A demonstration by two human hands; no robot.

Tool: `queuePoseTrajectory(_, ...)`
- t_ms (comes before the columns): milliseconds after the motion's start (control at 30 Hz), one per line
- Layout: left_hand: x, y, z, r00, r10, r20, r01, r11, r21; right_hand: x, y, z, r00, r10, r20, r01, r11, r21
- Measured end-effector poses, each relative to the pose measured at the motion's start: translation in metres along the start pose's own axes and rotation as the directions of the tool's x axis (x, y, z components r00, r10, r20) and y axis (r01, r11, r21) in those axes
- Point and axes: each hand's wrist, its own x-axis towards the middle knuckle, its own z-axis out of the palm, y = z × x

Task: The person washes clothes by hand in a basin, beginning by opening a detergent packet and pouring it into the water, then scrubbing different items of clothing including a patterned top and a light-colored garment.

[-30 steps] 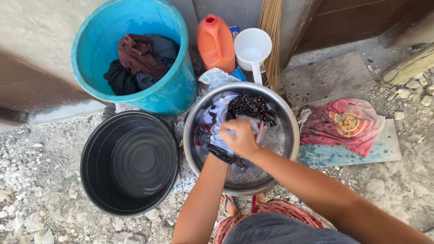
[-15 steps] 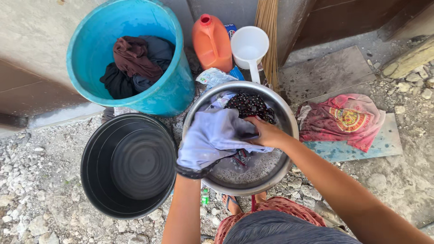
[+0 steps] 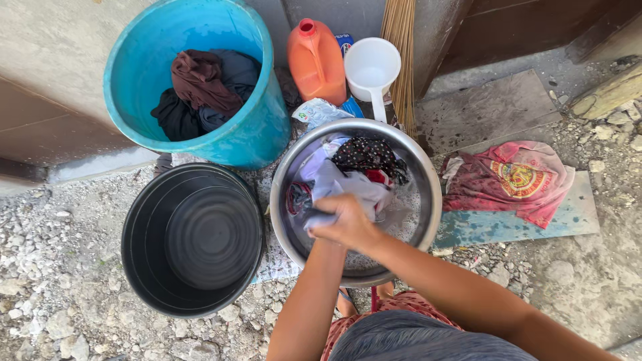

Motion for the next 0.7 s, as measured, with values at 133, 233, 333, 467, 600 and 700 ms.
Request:
queuePoseTrajectory(133, 0.014, -0.026, -0.031, 0.997, 0.013, 0.07, -0.01, 0.999, -0.041, 0.029, 0.053, -0.03, 0.988, -0.006, -0.152, -0.01, 0.994, -0.105)
queuePoseTrajectory(233, 0.01, -0.025, -0.039, 0.996, 0.011, 0.084, -0.009, 1.0, -0.021, 0.042, 0.068, -0.04, 0.974, -0.112, -0.199, 0.045, 0.949, -0.312)
queuePoseTrajectory(333, 0.012, -0.02, -0.033, 0.996, -0.007, 0.088, 0.005, 1.0, 0.023, 0.01, 0.058, -0.014, 0.957, -0.262, -0.122, 0.213, 0.925, -0.314)
queuePoseTrajectory(467, -0.013, 0.012, -0.011, 0.998, -0.065, 0.012, 0.062, 0.98, 0.187, 0.027, 0.083, -0.033, 0.893, -0.321, -0.314, 0.152, 0.874, -0.462)
queuePoseTrajectory(600, -0.048, 0.092, 0.011, 0.998, 0.0, -0.057, 0.025, 0.897, 0.442, 0.044, 0.112, -0.123, 0.731, 0.324, -0.601, -0.331, 0.938, 0.103)
queuePoseTrajectory(700, -0.065, 0.137, 0.019, 1.0, 0.013, -0.02, -0.001, 0.858, 0.514, 0.052, 0.12, -0.181, 0.71, 0.14, -0.69, -0.198, 0.98, -0.005)
